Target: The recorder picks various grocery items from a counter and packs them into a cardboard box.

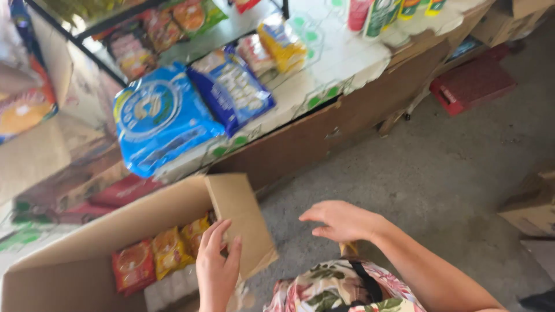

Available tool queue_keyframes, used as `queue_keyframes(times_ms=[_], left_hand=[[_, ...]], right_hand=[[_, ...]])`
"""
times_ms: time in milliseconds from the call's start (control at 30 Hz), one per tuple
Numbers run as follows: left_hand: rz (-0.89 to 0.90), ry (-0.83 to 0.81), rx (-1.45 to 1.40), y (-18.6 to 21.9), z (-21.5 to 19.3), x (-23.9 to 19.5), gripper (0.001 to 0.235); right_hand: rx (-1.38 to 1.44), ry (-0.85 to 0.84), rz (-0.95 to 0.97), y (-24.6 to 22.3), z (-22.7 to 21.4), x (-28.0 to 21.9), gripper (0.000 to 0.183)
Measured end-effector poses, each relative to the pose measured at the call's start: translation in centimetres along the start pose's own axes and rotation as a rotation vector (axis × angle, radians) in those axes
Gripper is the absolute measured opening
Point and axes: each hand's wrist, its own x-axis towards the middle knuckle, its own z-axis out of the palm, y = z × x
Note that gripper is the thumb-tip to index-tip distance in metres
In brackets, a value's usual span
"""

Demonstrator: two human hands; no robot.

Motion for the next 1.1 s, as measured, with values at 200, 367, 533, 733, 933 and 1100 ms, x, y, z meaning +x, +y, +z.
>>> queue_keyframes(times_ms=[200, 367, 533, 733, 933, 1100], left_hand=[[0.101, 0.293, 0.369, 3.2, 6.6, 1.7, 0.043], [0.024, 0.286, 0.287, 6.5, 10.1, 2.6, 0.041], [-0.006, 0.232, 0.235, 8.4, 10.5, 4.6, 0.039], [0.022, 0.327, 0.172, 7.9, 9.4, 9.5, 0.036], [0.131, 0.246, 0.108, 8.6, 5.1, 16.9, 0.037], [0.132, 0.01, -0.103, 10.2, 2.2, 24.7, 0.044]], right_hand=[[-0.052, -0.053, -0.028, 9.6, -5.2, -3.4, 0.046], [-0.164, -0.23, 0.085, 11.7, -10.1, -3.7, 0.048], [-0.109, -0.214, -0.095, 12.4, -13.9, 0.5, 0.048], [0.07, -0.145, -0.216, 9.4, -17.6, 9.2, 0.041], [0.403, -0.013, -0.125, 9.9, -20.2, 19.1, 0.031], [0.749, 0.006, -0.224, 10.4, -23.7, 26.3, 0.028]])
